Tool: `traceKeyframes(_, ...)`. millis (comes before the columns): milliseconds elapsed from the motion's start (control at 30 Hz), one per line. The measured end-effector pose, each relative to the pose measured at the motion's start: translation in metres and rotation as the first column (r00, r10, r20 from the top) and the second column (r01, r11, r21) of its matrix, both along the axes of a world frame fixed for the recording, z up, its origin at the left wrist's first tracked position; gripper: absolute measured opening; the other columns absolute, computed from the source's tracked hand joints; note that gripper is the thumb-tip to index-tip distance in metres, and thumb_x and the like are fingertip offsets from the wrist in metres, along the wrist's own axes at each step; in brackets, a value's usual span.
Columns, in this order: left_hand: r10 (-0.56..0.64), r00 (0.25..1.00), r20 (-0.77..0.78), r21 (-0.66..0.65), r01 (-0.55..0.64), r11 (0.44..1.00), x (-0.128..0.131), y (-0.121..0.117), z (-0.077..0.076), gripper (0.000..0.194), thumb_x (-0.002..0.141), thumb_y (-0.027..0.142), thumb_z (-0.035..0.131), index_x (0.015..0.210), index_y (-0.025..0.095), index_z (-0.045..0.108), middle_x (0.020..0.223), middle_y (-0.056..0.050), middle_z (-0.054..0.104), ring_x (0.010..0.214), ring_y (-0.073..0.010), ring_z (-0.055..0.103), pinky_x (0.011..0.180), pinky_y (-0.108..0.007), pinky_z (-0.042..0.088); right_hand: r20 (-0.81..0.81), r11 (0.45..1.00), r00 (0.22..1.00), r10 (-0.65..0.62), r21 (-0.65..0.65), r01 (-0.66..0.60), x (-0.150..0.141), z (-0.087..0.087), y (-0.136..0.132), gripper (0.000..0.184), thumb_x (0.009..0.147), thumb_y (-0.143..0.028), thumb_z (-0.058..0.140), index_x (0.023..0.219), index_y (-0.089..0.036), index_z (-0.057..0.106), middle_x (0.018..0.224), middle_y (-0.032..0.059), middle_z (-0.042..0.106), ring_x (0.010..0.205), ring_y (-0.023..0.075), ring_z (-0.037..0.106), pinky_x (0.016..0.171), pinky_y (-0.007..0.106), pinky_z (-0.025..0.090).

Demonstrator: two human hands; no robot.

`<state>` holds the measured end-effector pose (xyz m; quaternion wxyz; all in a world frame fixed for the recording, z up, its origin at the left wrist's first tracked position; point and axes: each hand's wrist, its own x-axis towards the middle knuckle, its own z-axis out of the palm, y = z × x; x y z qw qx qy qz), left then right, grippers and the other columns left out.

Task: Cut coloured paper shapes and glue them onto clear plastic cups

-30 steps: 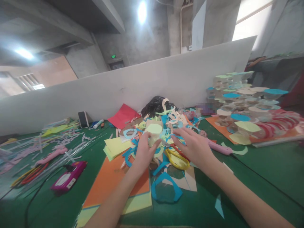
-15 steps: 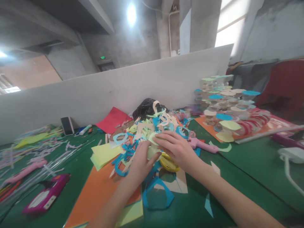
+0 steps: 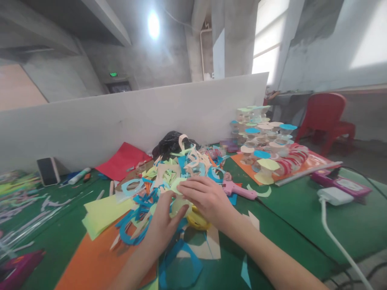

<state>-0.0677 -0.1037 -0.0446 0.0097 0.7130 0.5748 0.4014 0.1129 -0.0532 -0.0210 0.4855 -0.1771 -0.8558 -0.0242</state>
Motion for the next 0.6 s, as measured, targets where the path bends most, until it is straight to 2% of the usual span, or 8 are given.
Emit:
traceKeyframes(167,0.038,0.999,0.015,0.097,-0.039,0.995,-0.004,0.001,-0.002,0.039,0.093,0.041,0.047,0.127,0.023,0.043,0.119,-0.011,0.058,0.109,-0.0256,0.056,0.090,-0.044,0.048,-0.072,0.998,0.995,-0.068,-0.016,0.067,0.010,0.015,0.003,0.029,0.100,-0.022,0.046,0.121,-0.022,0.067,0.119,0.0035,0.070,0.113,0.0188,0.059,0.099,0.037,0.050)
traceKeyframes(300,0.092,0.996,0.011,0.076,-0.093,0.993,-0.008,0.002,-0.004,0.038,0.093,0.041,0.046,0.127,0.023,0.045,0.122,-0.012,0.057,0.110,-0.0271,0.055,0.091,-0.047,0.049,-0.158,0.981,0.969,-0.189,0.005,0.192,0.034,0.035,0.011,0.029,0.099,-0.021,0.048,0.119,-0.026,0.069,0.115,0.0026,0.072,0.108,0.0198,0.061,0.096,0.039,0.051)
traceKeyframes(400,0.111,0.994,-0.019,0.046,-0.110,0.993,-0.008,0.003,-0.005,0.037,0.094,0.041,0.044,0.126,0.023,0.047,0.117,-0.011,0.059,0.109,-0.0271,0.056,0.091,-0.047,0.049,-0.198,0.942,0.926,-0.321,0.035,0.334,0.065,0.049,0.021,0.026,0.097,-0.023,0.052,0.115,-0.027,0.071,0.112,0.0029,0.072,0.104,0.0221,0.060,0.094,0.041,0.050)
traceKeyframes(500,0.107,0.992,-0.060,0.054,-0.104,0.993,-0.006,0.004,-0.005,0.035,0.094,0.041,0.043,0.123,0.023,0.050,0.113,-0.011,0.061,0.108,-0.0274,0.057,0.091,-0.047,0.050,-0.189,0.851,0.846,-0.499,0.081,0.520,0.108,0.060,0.033,0.026,0.098,-0.026,0.051,0.114,-0.026,0.071,0.110,0.0033,0.072,0.101,0.0235,0.059,0.092,0.042,0.048)
traceKeyframes(600,0.102,0.990,-0.094,0.055,-0.097,0.994,-0.006,0.004,-0.004,0.033,0.093,0.041,0.042,0.120,0.023,0.051,0.114,-0.011,0.061,0.109,-0.0281,0.057,0.090,-0.048,0.050,-0.154,0.704,0.726,-0.670,0.179,0.687,0.153,0.065,0.046,0.026,0.098,-0.032,0.052,0.109,-0.024,0.073,0.107,0.0039,0.073,0.100,0.0236,0.058,0.090,0.039,0.046)
